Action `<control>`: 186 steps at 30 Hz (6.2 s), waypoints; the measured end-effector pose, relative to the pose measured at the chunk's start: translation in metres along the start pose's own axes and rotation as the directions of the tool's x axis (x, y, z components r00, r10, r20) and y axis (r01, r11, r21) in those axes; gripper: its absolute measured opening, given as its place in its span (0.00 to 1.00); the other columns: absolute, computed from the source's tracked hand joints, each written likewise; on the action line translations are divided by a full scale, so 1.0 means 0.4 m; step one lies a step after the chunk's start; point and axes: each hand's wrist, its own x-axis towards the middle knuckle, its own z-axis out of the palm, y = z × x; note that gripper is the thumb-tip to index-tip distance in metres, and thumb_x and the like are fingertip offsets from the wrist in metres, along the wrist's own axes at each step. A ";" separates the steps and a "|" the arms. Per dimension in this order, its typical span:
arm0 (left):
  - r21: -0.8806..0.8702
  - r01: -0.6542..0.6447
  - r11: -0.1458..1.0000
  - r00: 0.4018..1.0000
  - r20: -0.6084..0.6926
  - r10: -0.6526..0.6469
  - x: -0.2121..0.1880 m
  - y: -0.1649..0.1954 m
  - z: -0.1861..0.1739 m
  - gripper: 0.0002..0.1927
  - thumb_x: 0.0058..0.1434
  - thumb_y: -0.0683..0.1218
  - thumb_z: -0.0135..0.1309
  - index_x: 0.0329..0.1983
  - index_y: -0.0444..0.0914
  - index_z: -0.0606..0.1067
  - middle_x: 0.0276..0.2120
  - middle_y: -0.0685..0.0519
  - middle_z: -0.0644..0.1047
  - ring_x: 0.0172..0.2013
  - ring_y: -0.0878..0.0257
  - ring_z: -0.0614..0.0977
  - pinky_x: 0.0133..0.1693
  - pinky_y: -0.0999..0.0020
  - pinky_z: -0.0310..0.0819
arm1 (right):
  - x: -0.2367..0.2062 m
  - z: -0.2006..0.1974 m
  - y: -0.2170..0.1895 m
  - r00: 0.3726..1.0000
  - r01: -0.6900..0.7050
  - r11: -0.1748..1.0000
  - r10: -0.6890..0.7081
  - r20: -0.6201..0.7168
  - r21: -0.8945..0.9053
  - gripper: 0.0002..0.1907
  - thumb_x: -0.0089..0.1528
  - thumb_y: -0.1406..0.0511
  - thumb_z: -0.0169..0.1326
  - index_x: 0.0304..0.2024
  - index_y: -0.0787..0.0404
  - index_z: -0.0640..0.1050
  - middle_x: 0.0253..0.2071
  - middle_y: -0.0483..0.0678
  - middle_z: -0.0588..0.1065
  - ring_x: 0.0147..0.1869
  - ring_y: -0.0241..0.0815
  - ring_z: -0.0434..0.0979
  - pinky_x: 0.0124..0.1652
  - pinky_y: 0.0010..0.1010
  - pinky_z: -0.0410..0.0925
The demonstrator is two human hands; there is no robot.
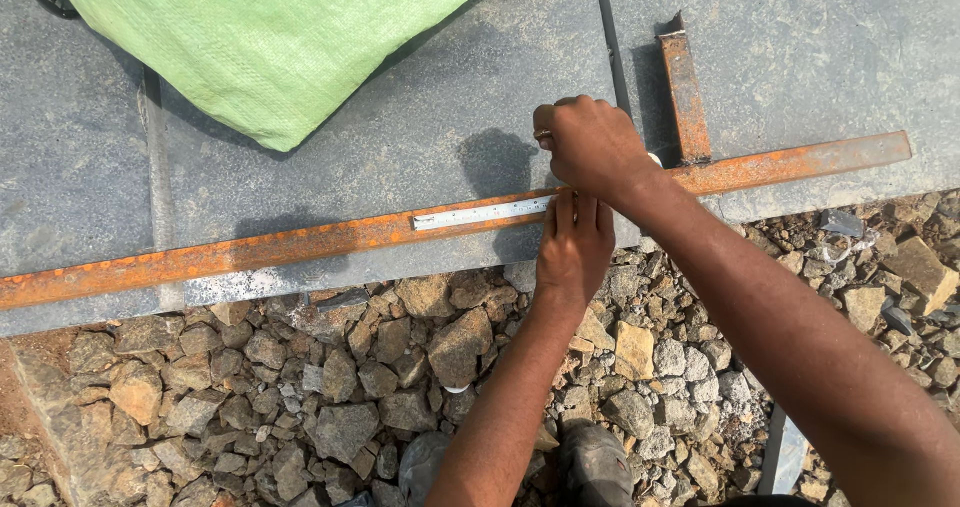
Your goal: The person crouches beside a rusty steel angle bar laid on stone steps and extends a tape measure along it, holding the tape end against the bar while reading the scale. They mark measured positions on the bar with a pencil, reposition the tape to measure further spots, and finally retract the tape and set it down.
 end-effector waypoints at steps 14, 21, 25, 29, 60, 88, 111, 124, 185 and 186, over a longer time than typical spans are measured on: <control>-0.003 -0.062 0.998 0.998 0.014 0.062 -0.013 -0.011 0.011 0.14 0.59 0.40 0.65 0.48 0.32 0.82 0.49 0.42 0.81 0.50 0.51 0.82 0.55 0.55 0.81 | -0.201 -0.138 0.275 0.879 -0.418 0.885 0.338 0.337 0.203 0.22 0.63 0.58 0.66 0.43 0.73 0.78 0.37 0.70 0.77 0.42 0.73 0.79 0.45 0.60 0.70; -0.103 0.005 0.995 0.998 0.066 0.002 -0.009 0.007 0.023 0.13 0.55 0.40 0.66 0.44 0.35 0.83 0.47 0.43 0.81 0.47 0.51 0.81 0.55 0.50 0.79 | -0.233 -0.050 0.230 0.987 0.004 1.000 -0.008 0.160 0.023 0.26 0.49 0.49 0.71 0.45 0.51 0.82 0.39 0.44 0.78 0.43 0.44 0.81 0.42 0.40 0.76; -0.176 0.016 0.984 0.992 0.123 0.006 0.001 0.005 -0.009 0.12 0.54 0.39 0.66 0.43 0.35 0.83 0.44 0.45 0.81 0.46 0.53 0.81 0.53 0.51 0.79 | -0.241 -0.039 0.234 0.985 -0.044 0.994 0.027 0.172 0.096 0.23 0.54 0.51 0.67 0.48 0.50 0.81 0.40 0.44 0.77 0.42 0.42 0.83 0.44 0.38 0.77; -0.128 -0.146 0.981 0.989 0.019 0.150 0.041 -0.030 -0.086 0.05 0.56 0.38 0.63 0.35 0.34 0.82 0.37 0.48 0.80 0.42 0.57 0.79 0.48 0.53 0.78 | -0.264 -0.055 0.278 0.984 0.129 0.925 -0.165 0.073 0.357 0.25 0.49 0.52 0.72 0.43 0.55 0.82 0.40 0.45 0.78 0.44 0.43 0.82 0.43 0.41 0.76; 0.269 -0.401 0.876 0.915 0.075 0.396 -0.003 -0.602 -0.550 0.09 0.59 0.41 0.59 0.42 0.36 0.78 0.39 0.51 0.76 0.44 0.57 0.75 0.47 0.59 0.72 | -0.173 0.067 0.118 0.962 0.005 0.966 0.065 0.264 -0.258 0.40 0.35 0.33 0.68 0.36 0.53 0.84 0.41 0.41 0.69 0.53 0.41 0.68 0.56 0.37 0.70; -0.009 -0.308 0.951 0.917 -0.268 0.295 -0.144 -0.306 -0.130 0.14 0.69 0.46 0.59 0.26 0.38 0.76 0.27 0.55 0.73 0.31 0.65 0.72 0.31 0.68 0.69 | -0.139 0.070 0.035 0.954 -0.125 0.992 0.121 0.275 -0.003 0.45 0.47 0.42 0.70 0.60 0.55 0.76 0.42 0.57 0.81 0.48 0.54 0.84 0.47 0.46 0.78; -0.049 -0.231 0.972 0.953 -0.214 0.216 -0.100 -0.292 -0.046 0.09 0.66 0.44 0.63 0.31 0.36 0.78 0.34 0.54 0.75 0.40 0.61 0.77 0.44 0.63 0.77 | -0.146 0.110 0.039 0.999 -0.019 0.990 0.023 0.026 -0.143 0.30 0.53 0.48 0.67 0.48 0.58 0.78 0.39 0.46 0.80 0.31 0.39 0.84 0.31 0.31 0.78; -0.122 -0.161 0.979 0.979 -0.148 0.142 -0.102 -0.287 -0.091 0.07 0.65 0.43 0.59 0.41 0.32 0.80 0.41 0.47 0.78 0.47 0.56 0.78 0.51 0.57 0.80 | -0.149 0.072 0.001 0.998 -0.052 0.992 0.056 0.029 -0.119 0.29 0.52 0.48 0.67 0.48 0.56 0.78 0.41 0.48 0.80 0.35 0.42 0.84 0.35 0.37 0.78; -0.118 -0.048 0.992 0.988 0.143 0.065 -0.099 -0.238 -0.148 0.20 0.54 0.44 0.61 0.50 0.31 0.81 0.39 0.36 0.83 0.51 0.43 0.78 0.60 0.40 0.72 | 0.070 0.051 -0.212 0.959 0.170 0.916 -0.239 0.153 0.363 0.07 0.60 0.66 0.62 0.39 0.62 0.82 0.38 0.50 0.83 0.43 0.43 0.86 0.46 0.35 0.79; -0.112 -0.049 0.993 0.987 0.145 0.065 -0.098 -0.238 -0.148 0.20 0.54 0.44 0.61 0.49 0.31 0.81 0.39 0.36 0.83 0.50 0.43 0.79 0.60 0.40 0.72 | 0.069 0.045 -0.213 0.959 0.168 0.917 -0.237 0.157 0.362 0.08 0.59 0.66 0.62 0.39 0.62 0.82 0.38 0.50 0.83 0.42 0.44 0.86 0.45 0.36 0.79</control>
